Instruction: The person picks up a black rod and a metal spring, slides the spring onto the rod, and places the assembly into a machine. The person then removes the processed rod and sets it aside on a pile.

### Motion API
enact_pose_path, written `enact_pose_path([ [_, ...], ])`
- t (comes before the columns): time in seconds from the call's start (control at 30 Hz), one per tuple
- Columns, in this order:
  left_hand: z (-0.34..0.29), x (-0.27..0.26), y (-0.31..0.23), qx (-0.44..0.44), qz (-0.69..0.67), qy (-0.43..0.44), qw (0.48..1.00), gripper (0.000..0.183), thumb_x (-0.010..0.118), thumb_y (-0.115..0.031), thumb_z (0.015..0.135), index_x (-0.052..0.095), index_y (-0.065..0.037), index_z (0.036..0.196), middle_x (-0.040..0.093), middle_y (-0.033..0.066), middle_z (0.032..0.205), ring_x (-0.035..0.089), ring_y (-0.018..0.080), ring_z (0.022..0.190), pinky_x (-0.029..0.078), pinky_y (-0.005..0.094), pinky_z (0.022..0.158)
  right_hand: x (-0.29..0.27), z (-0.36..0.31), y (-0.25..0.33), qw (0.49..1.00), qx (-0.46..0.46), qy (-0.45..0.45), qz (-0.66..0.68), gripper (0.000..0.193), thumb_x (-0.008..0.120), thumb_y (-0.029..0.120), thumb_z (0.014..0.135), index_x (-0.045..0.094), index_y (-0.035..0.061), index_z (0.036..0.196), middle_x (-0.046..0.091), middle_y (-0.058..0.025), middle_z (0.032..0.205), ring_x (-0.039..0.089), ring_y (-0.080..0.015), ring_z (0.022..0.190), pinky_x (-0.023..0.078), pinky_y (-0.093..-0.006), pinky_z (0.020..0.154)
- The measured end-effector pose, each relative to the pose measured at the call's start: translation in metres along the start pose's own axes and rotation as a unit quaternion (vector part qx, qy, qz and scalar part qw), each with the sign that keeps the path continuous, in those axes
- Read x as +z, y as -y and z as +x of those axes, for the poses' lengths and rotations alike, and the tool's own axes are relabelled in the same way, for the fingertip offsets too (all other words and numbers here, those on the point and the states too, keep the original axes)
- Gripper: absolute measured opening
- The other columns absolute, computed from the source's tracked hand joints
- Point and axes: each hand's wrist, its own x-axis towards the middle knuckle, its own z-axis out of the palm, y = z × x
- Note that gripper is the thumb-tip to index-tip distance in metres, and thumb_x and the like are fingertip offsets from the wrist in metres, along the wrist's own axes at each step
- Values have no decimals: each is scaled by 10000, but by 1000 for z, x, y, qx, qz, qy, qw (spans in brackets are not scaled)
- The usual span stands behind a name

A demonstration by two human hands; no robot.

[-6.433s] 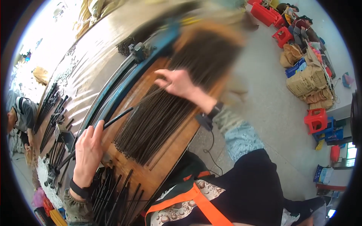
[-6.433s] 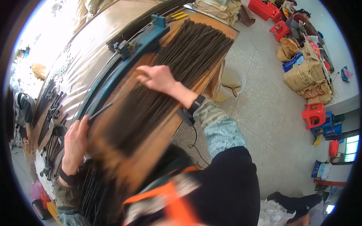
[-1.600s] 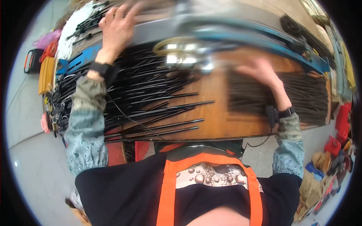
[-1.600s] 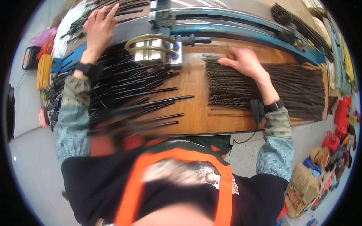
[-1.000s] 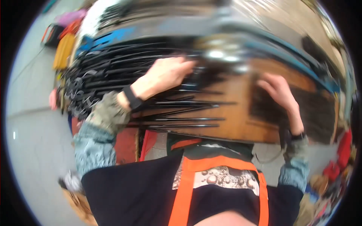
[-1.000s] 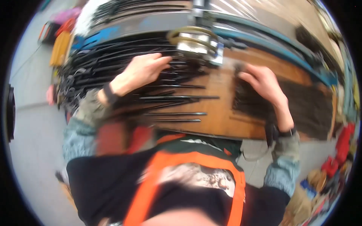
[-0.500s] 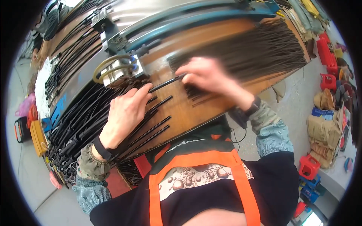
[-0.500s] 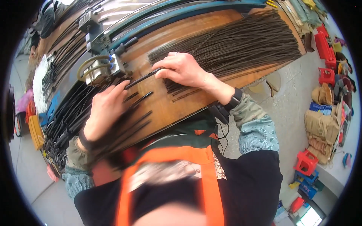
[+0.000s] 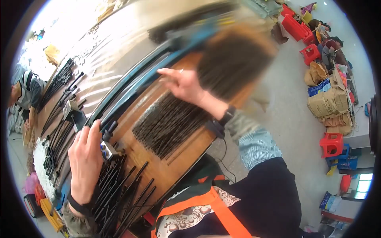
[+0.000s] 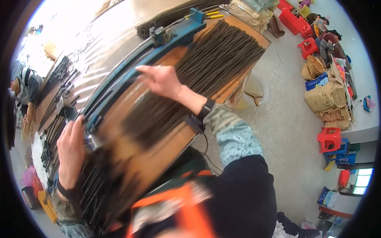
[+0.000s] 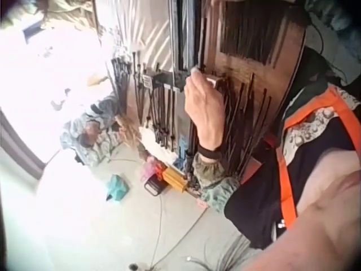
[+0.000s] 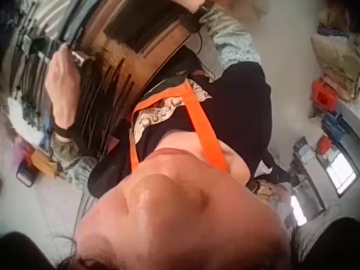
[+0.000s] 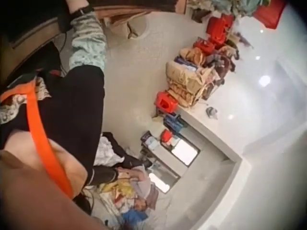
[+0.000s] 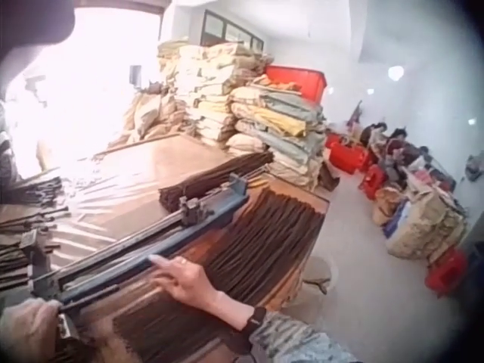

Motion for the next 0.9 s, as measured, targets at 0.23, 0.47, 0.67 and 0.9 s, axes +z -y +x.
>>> enact_pose_path([
  [0.23, 56, 43, 7, 71, -16, 9, 997, 295, 591, -35, 866, 567, -58, 1160, 575, 119, 842, 615, 301, 756, 508, 399, 625, -37, -11, -90, 990, -20, -16, -139, 358, 797, 259, 784, 695, 113, 1094, 611, -37, 666, 594, -196, 571, 510, -317, 546],
  [0.47, 76, 53, -5, 56, -53, 34, 996, 328, 626, -74, 854, 566, -65, 1176, 555, 109, 804, 611, 301, 724, 508, 392, 621, -87, -11, -106, 972, 25, -106, -207, 190, 780, 203, 758, 687, 148, 914, 636, -55, 688, 642, -253, 629, 520, -347, 560],
  [0.67, 76, 53, -10, 68, -65, 56, 994, 321, 640, -112, 866, 565, -75, 1176, 534, 107, 775, 600, 295, 710, 506, 392, 610, -109, -3, -92, 964, -61, -48, -253, 177, 765, 161, 750, 681, 144, 905, 596, -51, 647, 615, -259, 596, 523, -348, 560],
  [0.9, 75, 55, -25, 77, -67, 35, 994, 318, 655, -130, 863, 582, -110, 1172, 525, 93, 748, 597, 287, 699, 498, 400, 587, -74, -16, -87, 971, -5, -111, -212, 226, 755, 154, 756, 683, 149, 969, 586, -47, 644, 606, -255, 591, 523, -357, 564],
])
